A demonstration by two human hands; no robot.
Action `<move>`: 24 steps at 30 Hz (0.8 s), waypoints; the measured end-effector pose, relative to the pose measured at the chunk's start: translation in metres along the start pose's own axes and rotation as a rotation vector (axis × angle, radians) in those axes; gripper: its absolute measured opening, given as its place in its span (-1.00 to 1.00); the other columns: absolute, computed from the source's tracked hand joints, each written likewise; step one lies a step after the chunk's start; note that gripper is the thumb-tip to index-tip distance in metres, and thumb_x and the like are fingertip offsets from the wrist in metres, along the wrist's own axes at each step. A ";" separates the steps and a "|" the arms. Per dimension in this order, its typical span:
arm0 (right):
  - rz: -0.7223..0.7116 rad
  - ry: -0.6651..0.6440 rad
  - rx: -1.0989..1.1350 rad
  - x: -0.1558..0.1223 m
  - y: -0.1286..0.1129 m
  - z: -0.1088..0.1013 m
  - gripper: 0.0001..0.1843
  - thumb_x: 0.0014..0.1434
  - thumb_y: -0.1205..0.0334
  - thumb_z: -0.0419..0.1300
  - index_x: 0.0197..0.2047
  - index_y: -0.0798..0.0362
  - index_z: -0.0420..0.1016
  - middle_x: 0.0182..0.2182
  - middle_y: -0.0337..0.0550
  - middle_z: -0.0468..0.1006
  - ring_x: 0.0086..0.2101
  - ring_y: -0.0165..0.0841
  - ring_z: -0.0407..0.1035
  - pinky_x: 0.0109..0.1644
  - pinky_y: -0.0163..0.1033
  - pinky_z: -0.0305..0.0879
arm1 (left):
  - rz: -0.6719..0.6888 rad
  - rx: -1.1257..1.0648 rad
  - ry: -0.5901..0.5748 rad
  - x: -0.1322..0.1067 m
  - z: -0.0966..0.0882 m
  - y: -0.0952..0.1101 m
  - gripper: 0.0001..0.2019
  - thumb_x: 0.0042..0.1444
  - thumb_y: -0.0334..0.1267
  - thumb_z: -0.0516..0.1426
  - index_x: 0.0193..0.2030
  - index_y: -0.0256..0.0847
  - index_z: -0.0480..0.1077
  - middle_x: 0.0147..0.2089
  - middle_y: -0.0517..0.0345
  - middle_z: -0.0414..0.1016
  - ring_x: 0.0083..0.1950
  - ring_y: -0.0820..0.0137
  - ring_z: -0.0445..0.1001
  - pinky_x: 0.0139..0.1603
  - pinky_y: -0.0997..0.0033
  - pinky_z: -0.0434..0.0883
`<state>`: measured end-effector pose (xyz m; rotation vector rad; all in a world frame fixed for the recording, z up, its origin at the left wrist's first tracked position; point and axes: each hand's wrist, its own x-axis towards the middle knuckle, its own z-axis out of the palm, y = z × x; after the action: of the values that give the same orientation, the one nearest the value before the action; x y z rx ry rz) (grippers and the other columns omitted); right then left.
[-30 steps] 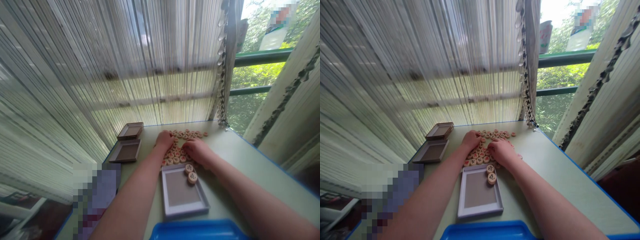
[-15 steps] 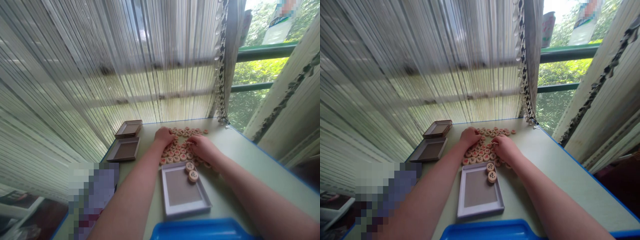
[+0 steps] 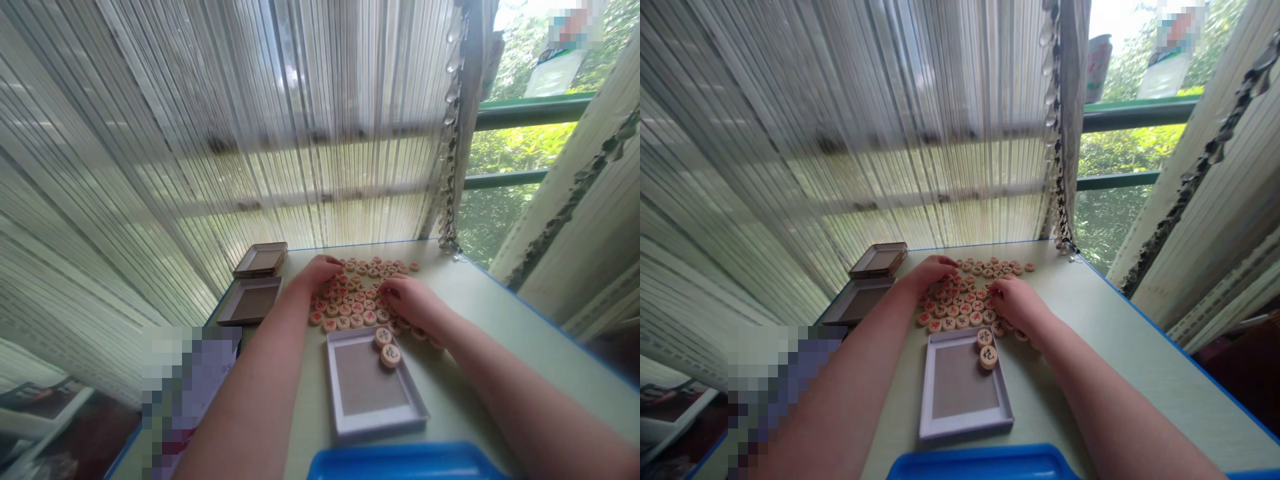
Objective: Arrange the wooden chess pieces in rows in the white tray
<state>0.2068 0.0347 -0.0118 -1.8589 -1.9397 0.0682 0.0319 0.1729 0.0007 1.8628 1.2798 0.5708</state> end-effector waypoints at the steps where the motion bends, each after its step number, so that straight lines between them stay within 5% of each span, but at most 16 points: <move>1: 0.000 0.001 0.002 0.000 -0.001 0.000 -0.77 0.08 0.37 0.07 -0.27 0.06 0.54 -0.24 -0.12 0.52 -0.27 -0.38 0.38 -0.15 -0.36 0.25 | 0.005 -0.003 -0.021 0.001 -0.002 -0.002 -0.69 -0.17 -0.31 0.22 -0.20 -0.26 0.49 -0.34 0.12 0.53 -0.41 0.48 0.43 -0.43 0.56 0.35; 5: -0.016 0.004 0.006 0.000 0.000 0.000 -0.76 0.08 0.38 0.07 -0.27 0.04 0.54 -0.23 -0.13 0.52 -0.25 -0.37 0.37 -0.13 -0.35 0.24 | 0.023 0.019 -0.131 0.004 -0.006 -0.008 -0.70 -0.21 -0.35 0.25 -0.23 -0.22 0.50 -0.31 0.14 0.54 -0.41 0.49 0.44 -0.39 0.54 0.38; 13: 0.015 0.040 -0.014 0.003 0.002 0.005 -0.74 0.10 0.34 0.07 -0.18 0.04 0.52 -0.18 -0.09 0.51 -0.21 -0.35 0.38 -0.11 -0.34 0.24 | -0.011 -0.080 -0.104 0.003 -0.007 -0.007 -0.76 -0.12 -0.37 0.20 -0.23 -0.29 0.47 -0.39 0.13 0.50 -0.50 0.52 0.39 -0.48 0.55 0.35; 18: 0.020 0.046 -0.023 0.004 0.007 0.008 -0.80 0.09 0.31 0.10 -0.25 0.03 0.54 -0.24 -0.11 0.53 -0.27 -0.37 0.39 -0.16 -0.34 0.25 | -0.003 -0.058 -0.192 -0.001 -0.009 -0.007 -0.68 -0.15 -0.45 0.16 -0.17 -0.25 0.45 -0.26 0.13 0.50 -0.47 0.53 0.40 -0.50 0.57 0.34; 24: 0.034 0.073 -0.020 0.006 0.011 0.008 -0.82 0.09 0.29 0.11 -0.28 0.04 0.54 -0.26 -0.11 0.53 -0.29 -0.36 0.39 -0.19 -0.34 0.25 | -0.022 -0.018 -0.080 -0.003 -0.009 -0.007 -0.59 -0.17 -0.53 0.13 -0.10 -0.27 0.42 -0.15 0.07 0.48 -0.37 0.50 0.44 -0.52 0.63 0.32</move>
<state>0.2144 0.0431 -0.0206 -1.8810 -1.8665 -0.0089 0.0202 0.1748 0.0007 1.8363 1.2368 0.4897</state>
